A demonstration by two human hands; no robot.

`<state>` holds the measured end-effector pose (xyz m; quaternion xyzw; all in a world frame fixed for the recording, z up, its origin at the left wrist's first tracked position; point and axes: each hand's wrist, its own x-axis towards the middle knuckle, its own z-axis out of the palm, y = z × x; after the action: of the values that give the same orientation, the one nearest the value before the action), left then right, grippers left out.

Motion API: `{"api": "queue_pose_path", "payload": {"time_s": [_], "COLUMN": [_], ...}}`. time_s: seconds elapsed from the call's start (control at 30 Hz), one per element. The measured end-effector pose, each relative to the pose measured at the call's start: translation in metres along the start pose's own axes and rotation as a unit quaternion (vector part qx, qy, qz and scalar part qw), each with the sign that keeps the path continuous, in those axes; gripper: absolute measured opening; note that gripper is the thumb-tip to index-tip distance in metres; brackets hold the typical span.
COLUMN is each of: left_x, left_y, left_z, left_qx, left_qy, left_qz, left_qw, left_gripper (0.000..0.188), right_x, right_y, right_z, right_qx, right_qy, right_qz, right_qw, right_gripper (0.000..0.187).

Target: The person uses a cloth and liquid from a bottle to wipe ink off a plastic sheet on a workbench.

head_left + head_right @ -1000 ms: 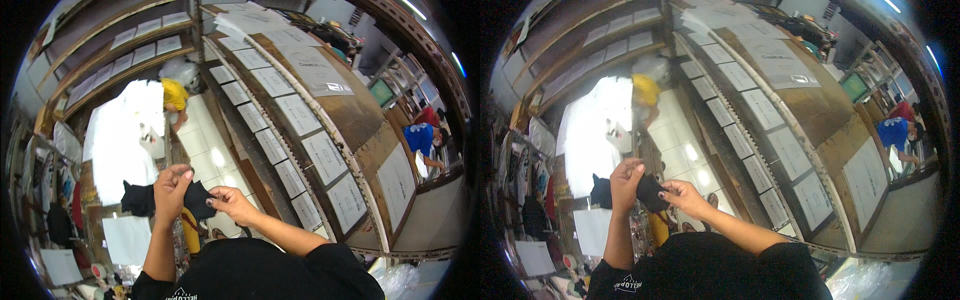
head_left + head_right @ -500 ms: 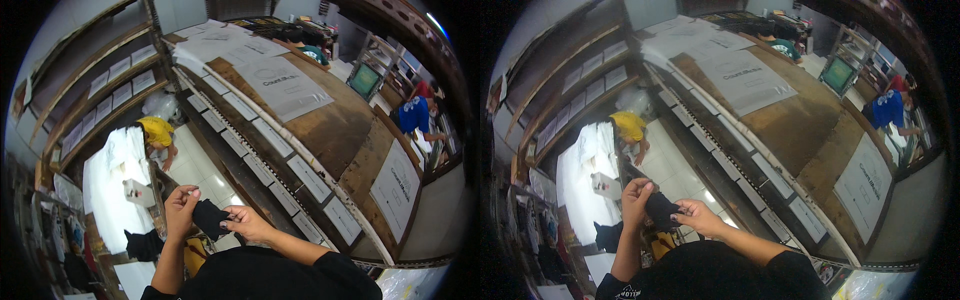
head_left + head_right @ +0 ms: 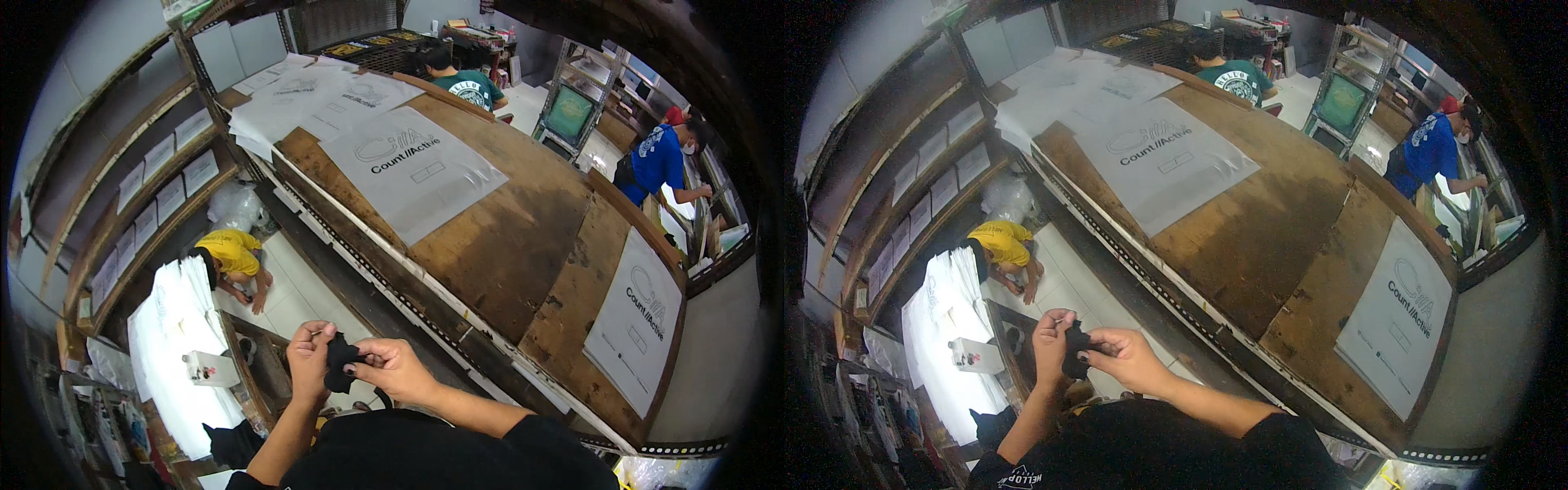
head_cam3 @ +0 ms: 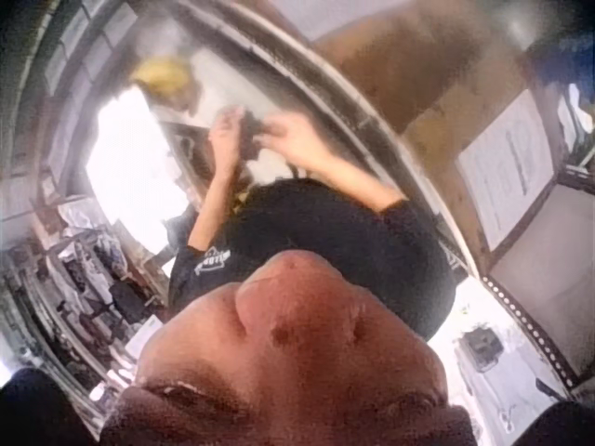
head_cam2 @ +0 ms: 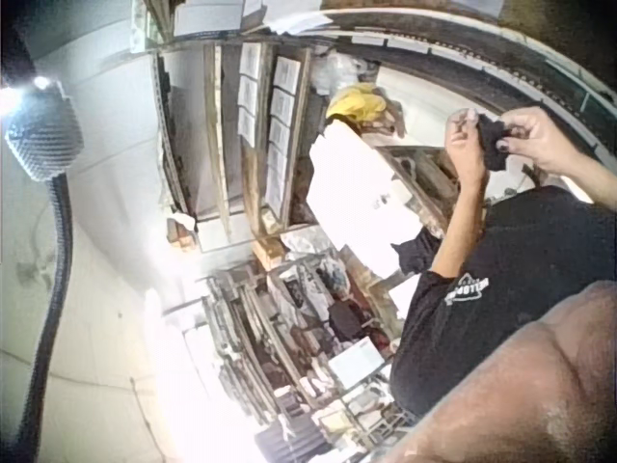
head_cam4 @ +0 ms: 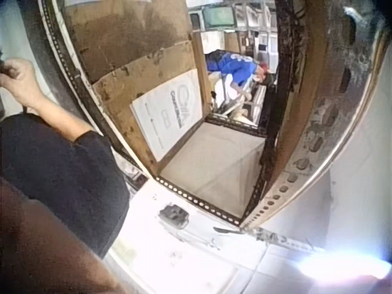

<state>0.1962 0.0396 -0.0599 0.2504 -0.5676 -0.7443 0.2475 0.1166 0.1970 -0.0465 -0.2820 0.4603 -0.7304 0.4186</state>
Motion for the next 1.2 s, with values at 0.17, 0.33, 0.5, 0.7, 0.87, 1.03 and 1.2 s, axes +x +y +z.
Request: {"api": "queue_pose_path", "payload": {"time_s": [0.17, 0.33, 0.5, 0.7, 0.87, 1.03, 1.2], "left_x": [0.013, 0.017, 0.025, 0.000, -0.035, -0.037, 0.007], "left_y": [-0.007, -0.006, -0.034, -0.083, -0.089, -0.101, -0.120], "left_z": [0.016, 0.018, -0.026, -0.134, -0.232, -0.316, -0.378], "left_qx": [-0.139, -0.145, -0.072, 0.279, 0.261, 0.306, 0.374], "left_qy": [-0.129, -0.231, -0.248, -0.042, 0.388, 0.570, 0.574], "left_qz": [-0.089, -0.201, -0.270, -0.079, 0.033, 0.036, 0.053], "left_qw": [0.978, 0.941, 0.928, 0.956, 0.883, 0.762, 0.726], "left_gripper": [0.017, 0.019, 0.024, 0.035, 0.032, 0.087, 0.108], "right_x": [0.012, 0.023, 0.038, 0.045, 0.048, 0.080, 0.096], "right_y": [0.002, -0.005, 0.005, 0.011, 0.053, 0.060, 0.049], "right_z": [-0.006, -0.010, -0.009, -0.027, -0.022, -0.021, -0.007], "right_qx": [-0.273, -0.361, -0.240, -0.248, -0.087, -0.114, -0.148], "right_qy": [0.142, 0.116, 0.191, 0.237, 0.224, 0.149, 0.109], "right_qz": [-0.231, -0.219, -0.194, -0.111, -0.050, -0.033, -0.092], "right_qw": [0.923, 0.899, 0.932, 0.933, 0.969, 0.982, 0.979], "right_gripper": [0.024, 0.021, 0.016, 0.022, 0.020, 0.020, 0.022]}}
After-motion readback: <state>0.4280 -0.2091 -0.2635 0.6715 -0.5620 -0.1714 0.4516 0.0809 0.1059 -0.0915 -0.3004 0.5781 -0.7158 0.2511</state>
